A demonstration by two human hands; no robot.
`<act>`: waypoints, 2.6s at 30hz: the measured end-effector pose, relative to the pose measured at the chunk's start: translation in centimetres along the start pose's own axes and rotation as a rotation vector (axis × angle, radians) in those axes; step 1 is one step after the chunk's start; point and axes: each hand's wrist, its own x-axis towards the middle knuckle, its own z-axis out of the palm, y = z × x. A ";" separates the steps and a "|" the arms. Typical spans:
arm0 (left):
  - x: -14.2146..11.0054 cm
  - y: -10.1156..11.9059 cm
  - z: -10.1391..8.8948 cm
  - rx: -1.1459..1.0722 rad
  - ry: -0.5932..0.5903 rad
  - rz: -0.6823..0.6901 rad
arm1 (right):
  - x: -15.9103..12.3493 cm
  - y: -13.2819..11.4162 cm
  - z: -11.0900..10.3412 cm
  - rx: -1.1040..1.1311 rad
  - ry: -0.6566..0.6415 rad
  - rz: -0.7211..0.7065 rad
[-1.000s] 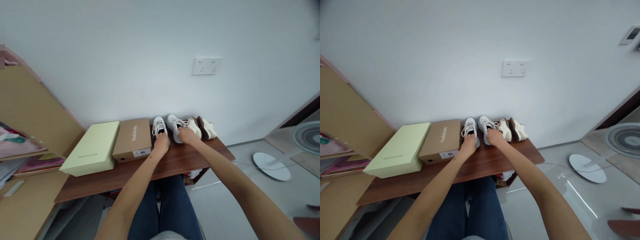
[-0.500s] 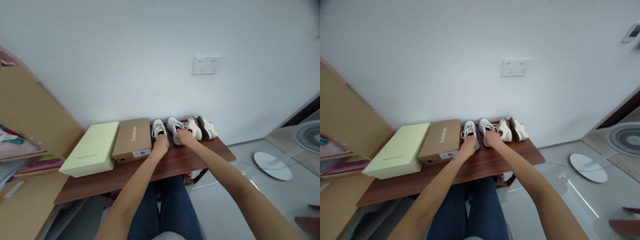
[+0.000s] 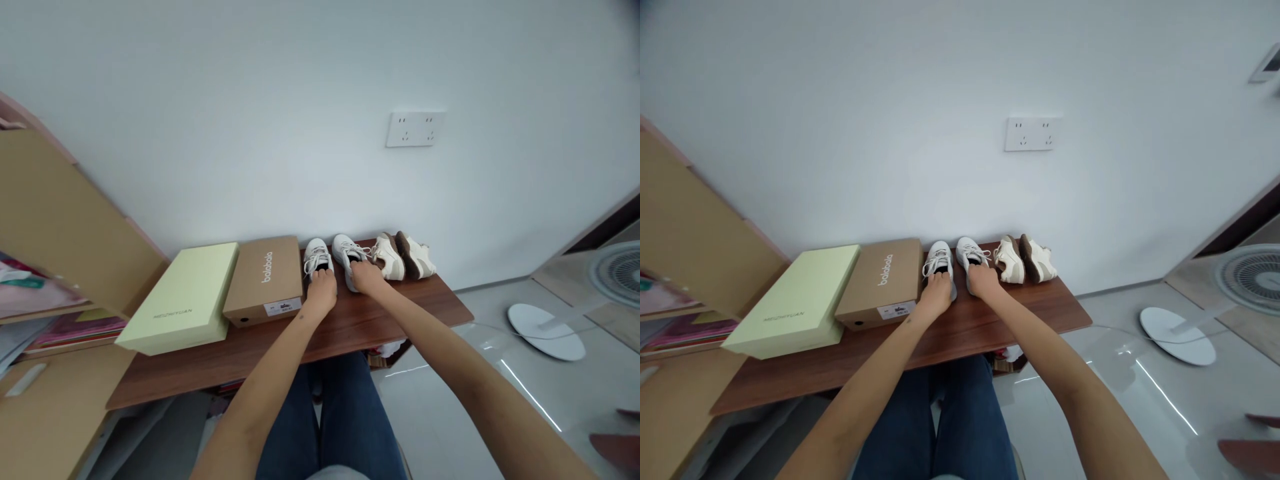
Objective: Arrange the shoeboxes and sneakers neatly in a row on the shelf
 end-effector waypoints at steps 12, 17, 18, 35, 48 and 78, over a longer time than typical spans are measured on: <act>0.1 -0.1 -0.3 -0.056 0.014 -0.005 | 0.3 -0.1 0.0 0.014 0.013 0.002; -0.3 0.3 -0.5 0.012 0.041 -0.033 | 0.1 0.1 -0.2 0.029 0.034 -0.012; -0.3 0.5 -0.7 0.023 0.072 -0.035 | 0.0 0.4 -0.5 0.032 0.042 -0.017; 3.6 11.7 2.8 -0.375 0.168 0.288 | -4.1 18.3 -3.0 0.191 0.257 0.207; 7.2 14.0 8.6 -0.556 0.074 0.047 | -2.5 25.9 1.9 0.364 0.123 0.242; 11.5 16.6 4.5 -0.107 -0.133 0.193 | 2.4 21.4 1.1 0.003 -0.003 0.174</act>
